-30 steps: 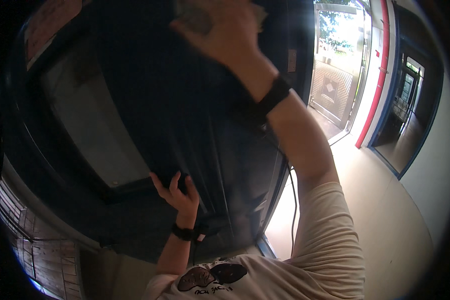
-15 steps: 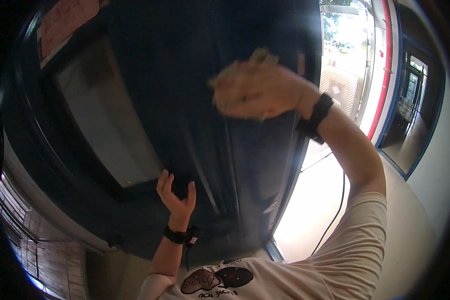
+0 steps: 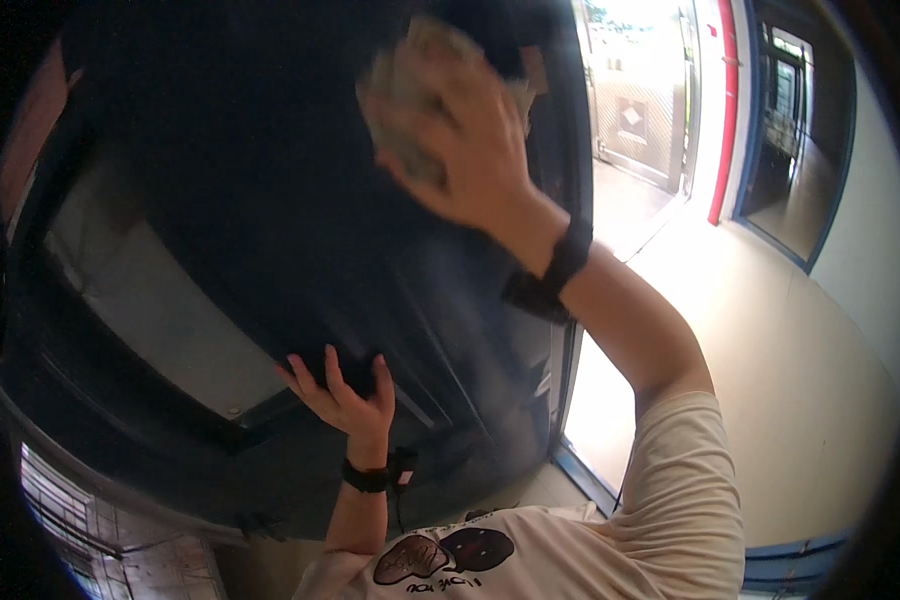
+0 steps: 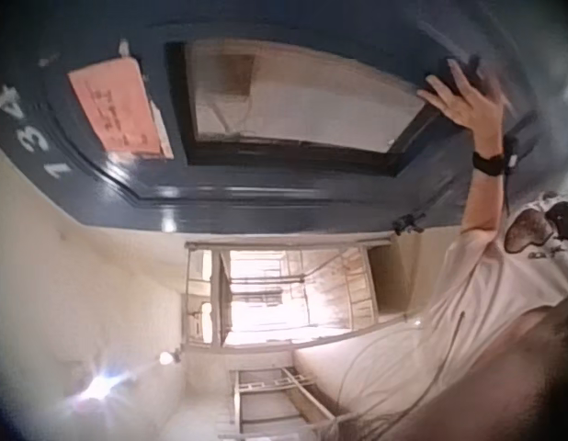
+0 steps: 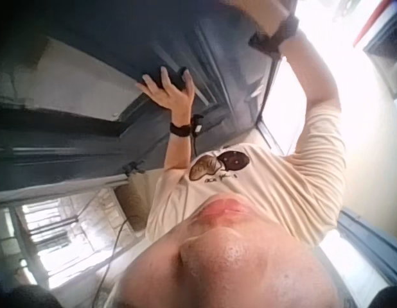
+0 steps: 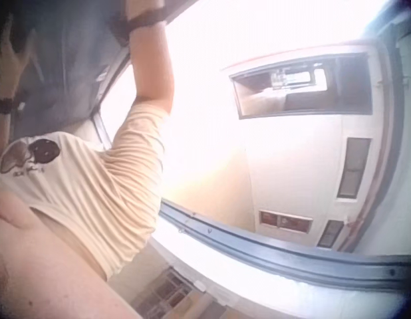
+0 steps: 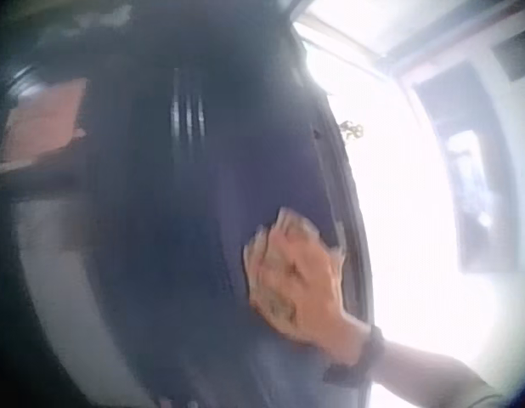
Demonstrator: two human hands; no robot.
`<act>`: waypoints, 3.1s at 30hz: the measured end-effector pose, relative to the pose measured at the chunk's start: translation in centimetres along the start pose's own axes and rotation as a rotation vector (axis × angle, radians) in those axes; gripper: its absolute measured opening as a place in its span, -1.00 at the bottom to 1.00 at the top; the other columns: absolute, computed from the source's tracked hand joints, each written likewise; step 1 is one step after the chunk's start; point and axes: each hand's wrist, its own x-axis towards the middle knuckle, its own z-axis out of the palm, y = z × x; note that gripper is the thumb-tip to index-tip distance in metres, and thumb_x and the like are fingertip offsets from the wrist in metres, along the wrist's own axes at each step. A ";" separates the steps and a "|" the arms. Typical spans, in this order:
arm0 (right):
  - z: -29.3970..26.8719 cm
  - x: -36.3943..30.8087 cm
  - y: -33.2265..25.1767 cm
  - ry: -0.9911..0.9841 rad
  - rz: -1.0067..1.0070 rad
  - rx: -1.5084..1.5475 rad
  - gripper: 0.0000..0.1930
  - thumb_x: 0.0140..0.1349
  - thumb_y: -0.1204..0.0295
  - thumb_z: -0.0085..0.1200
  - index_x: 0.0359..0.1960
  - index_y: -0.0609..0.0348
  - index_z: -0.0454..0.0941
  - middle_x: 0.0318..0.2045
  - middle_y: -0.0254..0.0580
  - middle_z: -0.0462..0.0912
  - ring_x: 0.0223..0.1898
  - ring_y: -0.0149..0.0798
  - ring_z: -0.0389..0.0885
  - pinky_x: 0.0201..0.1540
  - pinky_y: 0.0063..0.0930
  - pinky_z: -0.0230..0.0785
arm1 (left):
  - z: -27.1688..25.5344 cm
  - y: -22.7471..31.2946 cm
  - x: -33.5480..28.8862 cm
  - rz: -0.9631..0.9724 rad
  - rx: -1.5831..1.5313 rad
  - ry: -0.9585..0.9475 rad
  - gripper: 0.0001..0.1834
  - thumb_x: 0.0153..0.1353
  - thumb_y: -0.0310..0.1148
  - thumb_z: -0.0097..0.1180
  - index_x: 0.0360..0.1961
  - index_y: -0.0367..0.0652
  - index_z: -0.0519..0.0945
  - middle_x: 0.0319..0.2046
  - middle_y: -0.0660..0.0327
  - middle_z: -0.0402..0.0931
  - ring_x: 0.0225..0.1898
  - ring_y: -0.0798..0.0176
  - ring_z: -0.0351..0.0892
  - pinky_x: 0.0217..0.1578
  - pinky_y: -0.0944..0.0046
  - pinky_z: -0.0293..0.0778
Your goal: The person wipes the interior side of a blue door, including the glass window and metal handle area, with a cloth.
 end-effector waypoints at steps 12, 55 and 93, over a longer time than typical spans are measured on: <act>-5.9 -17.2 -6.2 -0.654 -0.456 -0.006 -0.66 0.04 0.16 0.04 -0.08 -0.48 0.45 0.14 -0.59 0.34 0.23 -0.46 0.20 0.29 -0.07 -0.20 | 0.6 -0.6 -1.4 0.030 -0.037 -0.020 -0.53 0.14 -0.14 0.11 0.01 -0.18 0.42 0.23 -0.09 0.06 0.23 -0.48 -0.05 0.10 -0.38 0.12; -5.7 -25.9 -14.1 -0.434 0.439 -0.023 -0.50 -0.18 0.32 0.25 -0.08 -0.14 0.48 0.24 0.02 0.14 0.29 0.14 -0.02 0.23 0.20 -0.21 | 1.3 -1.2 2.3 0.022 -0.150 0.028 -0.65 0.12 -0.27 0.10 -0.04 -0.05 0.52 0.13 0.02 0.27 0.15 -0.40 0.16 0.08 -0.25 0.25; -2.8 -19.0 -13.4 -0.353 0.386 0.002 -0.46 -0.14 0.30 0.17 0.01 -0.20 0.45 0.22 -0.08 0.21 0.28 0.00 0.07 0.27 0.13 -0.24 | 3.7 -2.8 -9.6 0.139 0.083 -0.075 -0.55 0.22 -0.09 -0.19 0.08 0.00 0.44 0.23 0.12 0.19 0.32 0.02 -0.02 0.27 -0.02 -0.17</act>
